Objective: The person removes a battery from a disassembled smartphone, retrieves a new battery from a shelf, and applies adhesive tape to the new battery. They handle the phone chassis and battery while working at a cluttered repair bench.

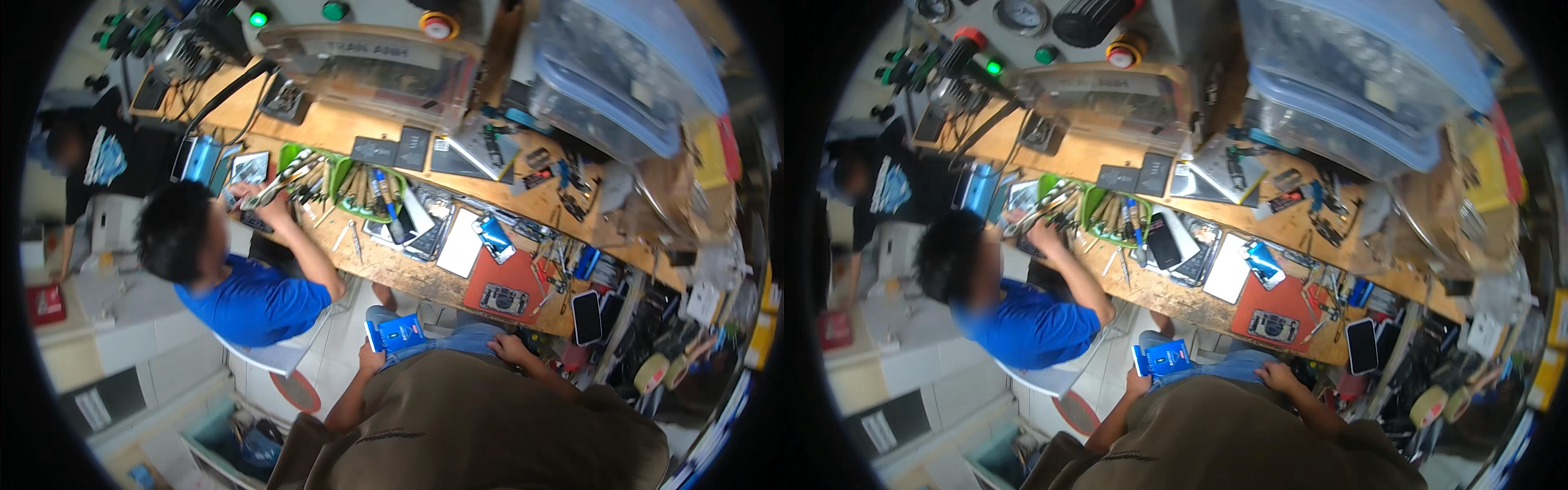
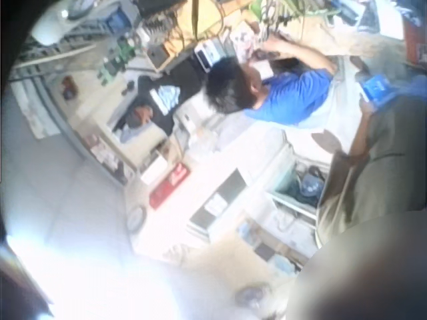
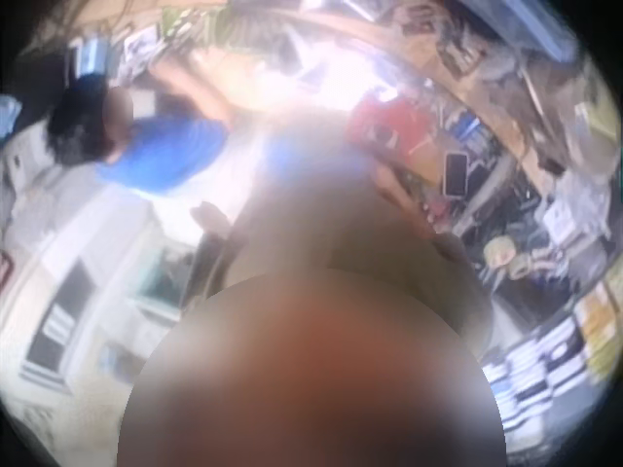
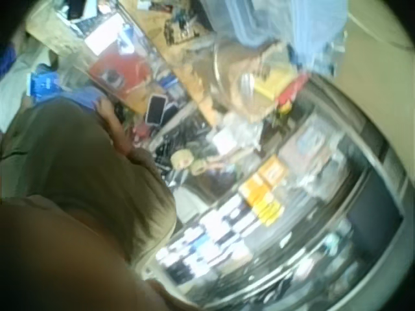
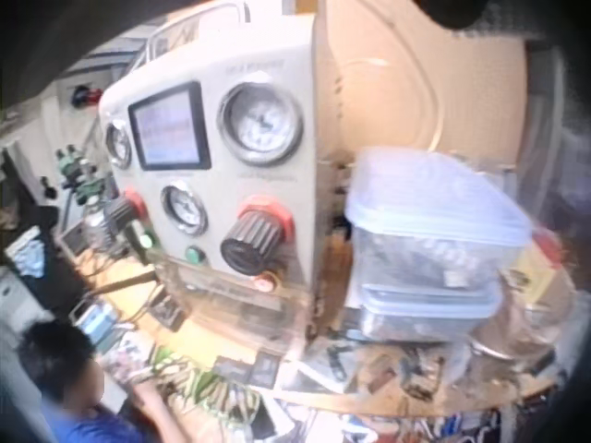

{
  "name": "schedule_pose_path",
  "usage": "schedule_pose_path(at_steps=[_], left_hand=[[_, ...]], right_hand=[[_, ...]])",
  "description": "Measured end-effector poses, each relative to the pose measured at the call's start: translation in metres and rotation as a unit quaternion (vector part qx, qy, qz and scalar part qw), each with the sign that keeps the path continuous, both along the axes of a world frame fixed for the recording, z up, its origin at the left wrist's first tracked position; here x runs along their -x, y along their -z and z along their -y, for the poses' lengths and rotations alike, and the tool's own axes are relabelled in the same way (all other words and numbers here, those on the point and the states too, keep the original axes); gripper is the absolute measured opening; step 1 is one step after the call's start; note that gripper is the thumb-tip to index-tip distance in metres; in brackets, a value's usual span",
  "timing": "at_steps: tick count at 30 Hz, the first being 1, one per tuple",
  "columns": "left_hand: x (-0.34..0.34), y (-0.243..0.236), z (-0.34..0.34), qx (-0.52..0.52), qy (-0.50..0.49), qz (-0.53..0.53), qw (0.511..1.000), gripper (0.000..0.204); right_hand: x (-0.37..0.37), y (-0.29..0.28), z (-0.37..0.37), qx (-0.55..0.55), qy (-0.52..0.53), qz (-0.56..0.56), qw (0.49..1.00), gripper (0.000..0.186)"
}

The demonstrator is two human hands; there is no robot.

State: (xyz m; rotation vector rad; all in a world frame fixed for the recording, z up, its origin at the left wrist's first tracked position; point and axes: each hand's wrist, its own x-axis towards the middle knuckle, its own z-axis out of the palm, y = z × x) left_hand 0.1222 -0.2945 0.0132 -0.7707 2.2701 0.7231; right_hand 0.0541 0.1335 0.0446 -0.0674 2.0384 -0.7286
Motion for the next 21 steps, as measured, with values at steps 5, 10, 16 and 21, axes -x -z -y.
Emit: schedule_pose_path(at_steps=[5,10,16,21], left_hand=[[-0.04,-0.068,-0.027,-0.235,-0.174,0.029,0.956,0.035],[-0.045,0.006,-0.035,-0.335,-0.083,-0.04,0.938,0.033],[-0.094,0.104,-0.04,-0.341,-0.014,-0.145,0.929,0.041],[-0.121,0.178,-0.053,-0.275,0.011,-0.181,0.944,0.045]], right_hand=[[-0.031,-0.056,-0.064,0.07,0.003,0.071,0.995,0.038],[-0.012,-0.011,-0.064,0.004,-0.093,0.143,0.985,0.04],[-0.034,0.148,0.017,0.035,-0.106,0.064,0.992,0.049],[-0.021,0.28,0.058,0.287,0.163,0.314,0.89,0.043]])
